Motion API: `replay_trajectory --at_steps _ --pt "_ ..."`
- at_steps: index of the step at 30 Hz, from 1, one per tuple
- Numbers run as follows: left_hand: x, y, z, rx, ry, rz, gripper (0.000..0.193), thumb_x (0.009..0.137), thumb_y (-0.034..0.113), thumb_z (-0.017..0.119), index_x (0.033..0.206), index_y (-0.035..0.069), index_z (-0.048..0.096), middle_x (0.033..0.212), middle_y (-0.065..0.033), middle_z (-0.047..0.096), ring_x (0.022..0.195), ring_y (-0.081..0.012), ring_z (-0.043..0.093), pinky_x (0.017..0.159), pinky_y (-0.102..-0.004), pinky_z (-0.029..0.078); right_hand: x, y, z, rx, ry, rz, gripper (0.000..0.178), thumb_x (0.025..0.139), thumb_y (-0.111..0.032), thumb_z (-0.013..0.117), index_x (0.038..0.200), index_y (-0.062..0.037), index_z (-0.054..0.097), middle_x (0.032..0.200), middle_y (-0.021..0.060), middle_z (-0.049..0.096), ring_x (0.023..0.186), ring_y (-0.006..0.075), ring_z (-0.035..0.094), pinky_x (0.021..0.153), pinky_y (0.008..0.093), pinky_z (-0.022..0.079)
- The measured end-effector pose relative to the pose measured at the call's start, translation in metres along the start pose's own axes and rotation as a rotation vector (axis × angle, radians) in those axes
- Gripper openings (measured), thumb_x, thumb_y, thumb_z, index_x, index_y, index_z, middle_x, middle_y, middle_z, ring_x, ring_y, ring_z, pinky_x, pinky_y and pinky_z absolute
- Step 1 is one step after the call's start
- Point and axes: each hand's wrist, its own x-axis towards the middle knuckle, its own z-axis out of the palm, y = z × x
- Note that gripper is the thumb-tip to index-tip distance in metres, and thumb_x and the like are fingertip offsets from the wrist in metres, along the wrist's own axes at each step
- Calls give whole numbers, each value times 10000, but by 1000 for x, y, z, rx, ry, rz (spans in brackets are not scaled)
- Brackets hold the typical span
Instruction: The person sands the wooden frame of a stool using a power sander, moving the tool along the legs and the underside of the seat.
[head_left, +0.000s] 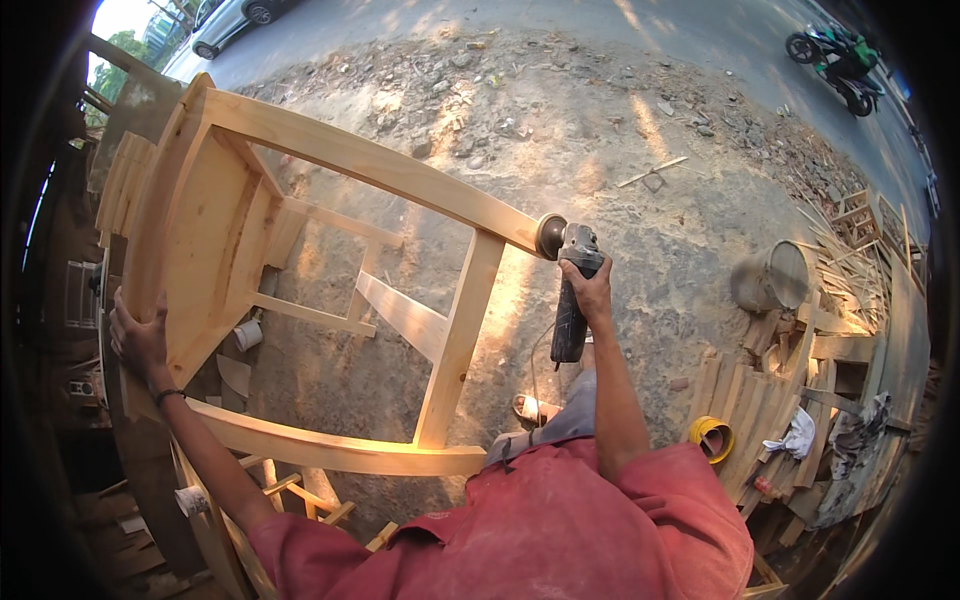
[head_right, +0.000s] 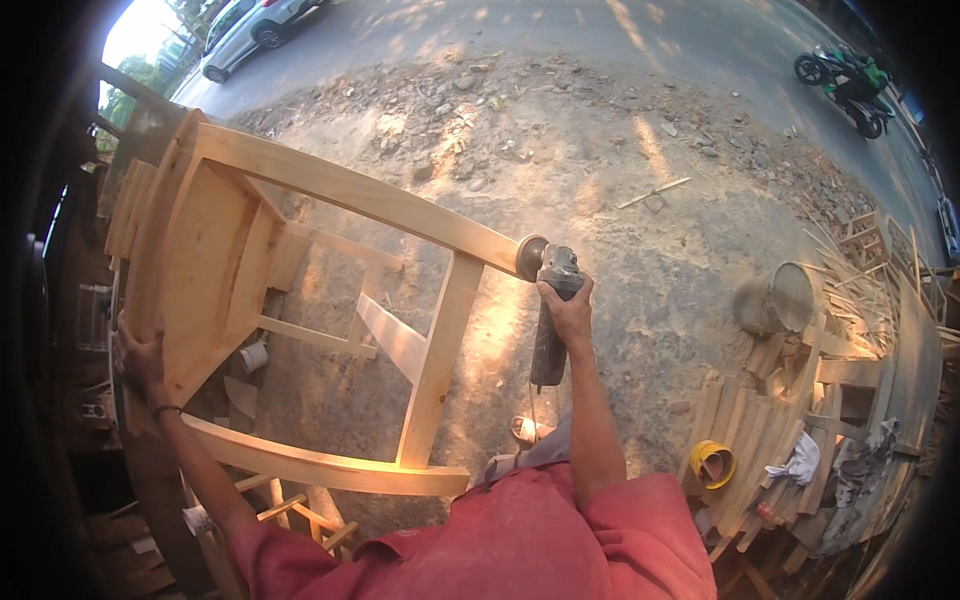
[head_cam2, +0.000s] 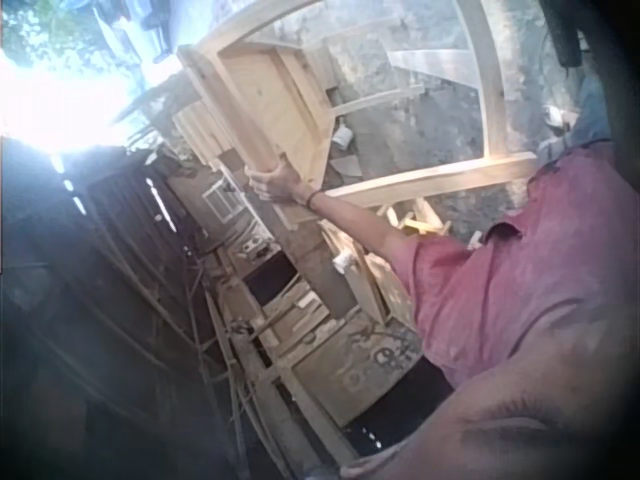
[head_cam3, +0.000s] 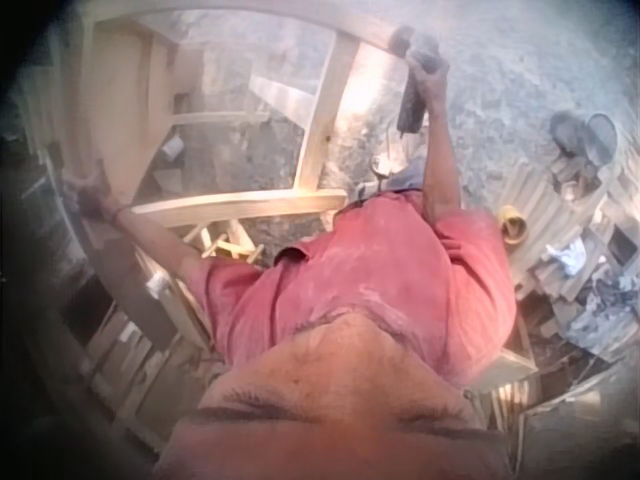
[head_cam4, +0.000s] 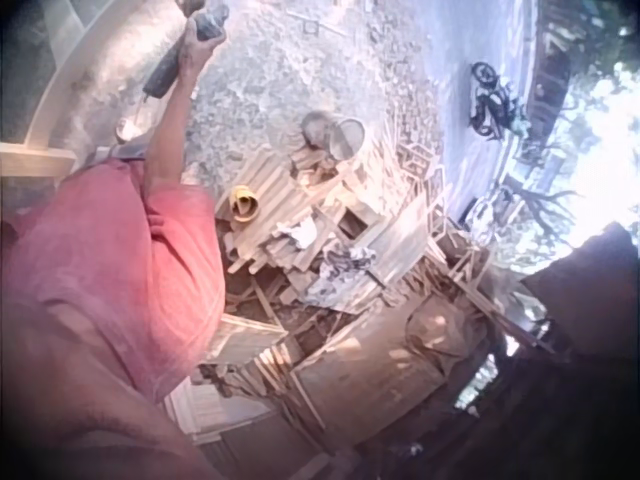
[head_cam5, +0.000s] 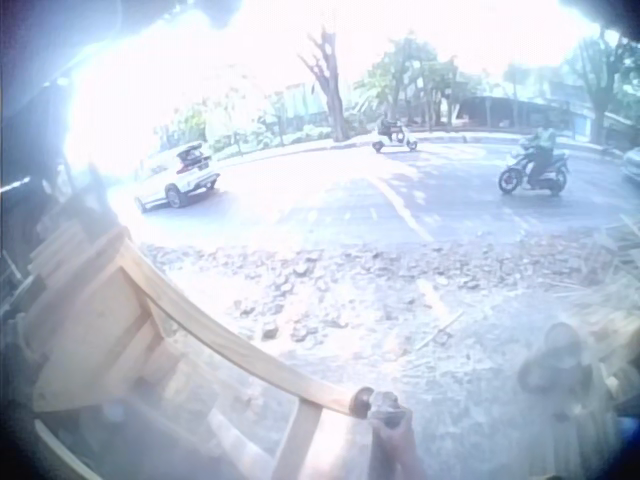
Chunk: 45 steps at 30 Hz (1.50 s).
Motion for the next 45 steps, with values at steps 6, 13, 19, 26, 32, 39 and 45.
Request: replay_trajectory --at_steps 6,13,19,26,32,39,45 --pt "-1 -7 0 13 -1 -15 866 777 735 703 1430 188 543 1218 -107 660 1082 -358 656 874 -524 514 -11 -7 2 64 -59 70 873 827 -454 823 1435 -47 346 1236 263 651 1108 363 678 935 443 540" --pt "-4 2 -5 2 30 3 863 771 723 715 1432 195 542 1224 -99 662 1079 -350 659 866 -516 515 -15 -30 16 -10 -85 2 885 829 -451 825 1456 -57 339 1216 269 659 1098 390 685 935 459 539" --pt "-2 1 -3 18 28 -13 864 765 717 719 1431 193 550 1225 -96 664 1081 -340 661 864 -511 515 -12 -3 -3 25 11 40 858 834 -444 831 1436 -62 353 1194 242 669 1070 345 695 913 440 550" --pt "-8 -5 4 19 12 -9 857 775 727 705 1418 177 569 1221 -115 668 1088 -347 660 873 -512 518 -17 -18 12 4 -88 46 872 848 -438 822 1457 -84 309 1170 225 664 1025 329 691 869 423 556" --pt "3 6 -8 38 21 -1 869 771 730 704 1427 179 560 1228 -115 667 1085 -352 660 875 -514 519 -11 3 -2 25 -13 9 865 857 -354 826 1494 -125 288 1222 255 657 1072 351 695 901 442 557" --pt "-9 4 -10 60 19 -8 875 766 747 689 1433 197 551 1241 -97 663 1070 -347 663 861 -514 520 -25 -25 14 42 -83 -4 905 857 -383 831 1508 -133 255 1210 254 667 1067 356 702 898 440 557" --pt "-23 25 -30 11 12 -17 886 752 755 699 1431 204 550 1232 -93 661 1061 -343 662 861 -515 514 -30 -62 37 42 -163 -109 883 879 -345 821 1505 -120 241 1154 184 676 1003 271 698 852 396 557"
